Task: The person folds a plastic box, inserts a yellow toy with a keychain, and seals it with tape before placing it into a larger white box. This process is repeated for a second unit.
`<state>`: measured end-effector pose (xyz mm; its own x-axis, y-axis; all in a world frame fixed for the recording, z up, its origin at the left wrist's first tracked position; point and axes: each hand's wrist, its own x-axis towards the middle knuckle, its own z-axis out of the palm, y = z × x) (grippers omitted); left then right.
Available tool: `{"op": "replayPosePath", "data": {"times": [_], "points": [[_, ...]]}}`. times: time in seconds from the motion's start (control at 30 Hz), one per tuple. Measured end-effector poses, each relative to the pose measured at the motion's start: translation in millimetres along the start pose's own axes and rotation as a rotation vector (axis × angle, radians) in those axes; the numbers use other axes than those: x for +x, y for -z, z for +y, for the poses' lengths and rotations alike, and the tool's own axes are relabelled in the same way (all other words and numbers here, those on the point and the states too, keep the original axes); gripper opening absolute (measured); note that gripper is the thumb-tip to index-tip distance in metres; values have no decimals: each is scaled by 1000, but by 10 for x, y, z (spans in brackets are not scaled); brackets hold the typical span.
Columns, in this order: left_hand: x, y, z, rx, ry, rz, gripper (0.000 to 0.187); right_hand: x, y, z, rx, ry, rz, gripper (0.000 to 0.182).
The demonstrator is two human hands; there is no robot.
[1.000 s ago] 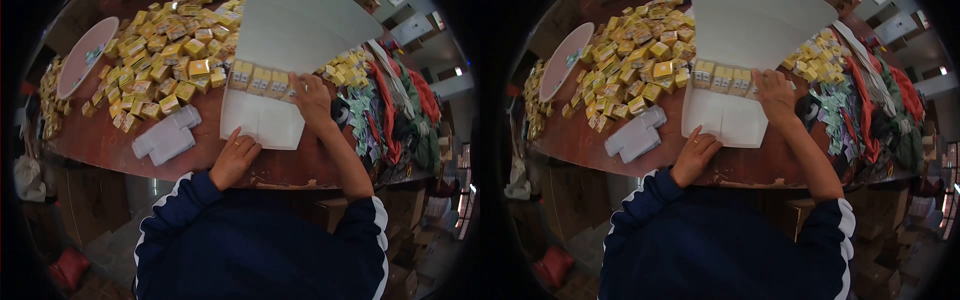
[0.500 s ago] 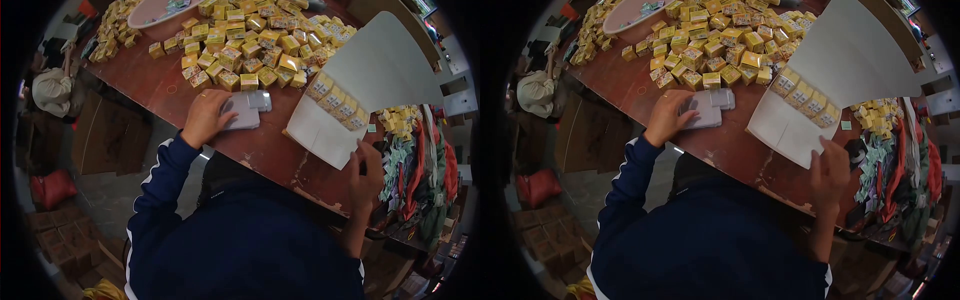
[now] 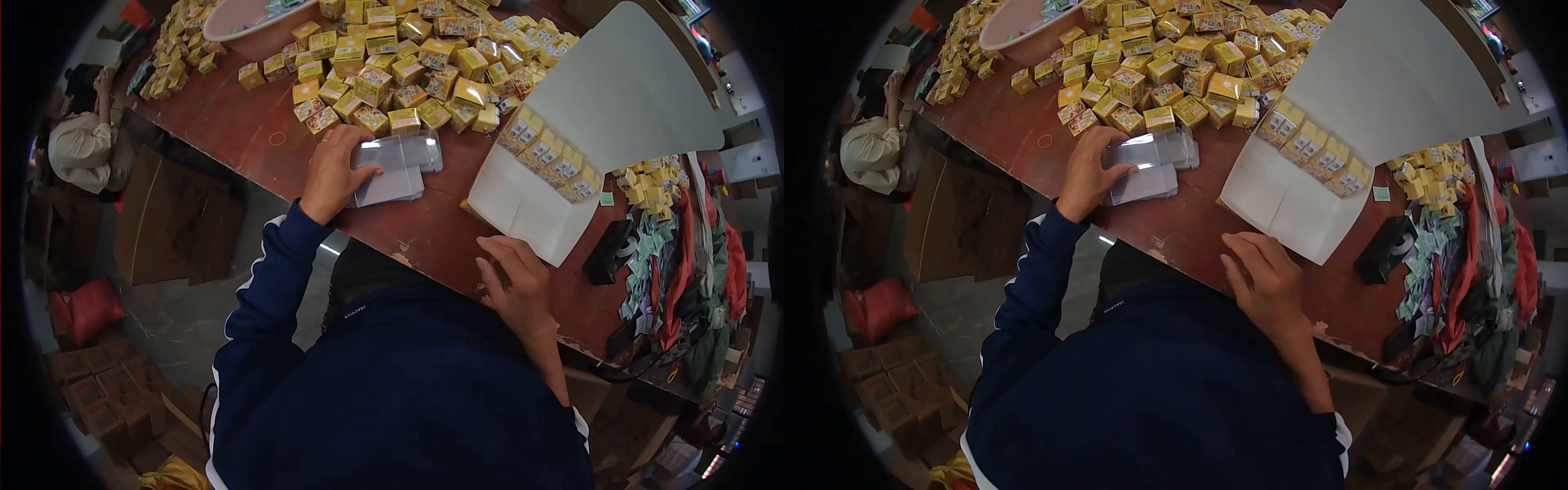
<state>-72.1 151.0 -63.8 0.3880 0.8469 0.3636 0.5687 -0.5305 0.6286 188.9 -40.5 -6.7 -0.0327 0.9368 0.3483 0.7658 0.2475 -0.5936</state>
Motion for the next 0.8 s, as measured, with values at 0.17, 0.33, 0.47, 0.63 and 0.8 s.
{"op": "replayPosePath", "data": {"times": [0.17,0.33,0.47,0.63,0.8], "points": [[-55,0,123,69,-125,150,41,128,-274,51,49,115,-3,25],[-70,13,117,-297,96,119,17,225,-442,10,138,107,-34,22],[-67,49,207,-392,154,108,10,289,-462,-18,177,104,-45,24],[-4,182,352,-105,-259,301,11,541,-336,-210,456,-72,18,32],[-190,414,827,-360,-18,97,9,730,-264,-368,614,-65,101,40]]}}
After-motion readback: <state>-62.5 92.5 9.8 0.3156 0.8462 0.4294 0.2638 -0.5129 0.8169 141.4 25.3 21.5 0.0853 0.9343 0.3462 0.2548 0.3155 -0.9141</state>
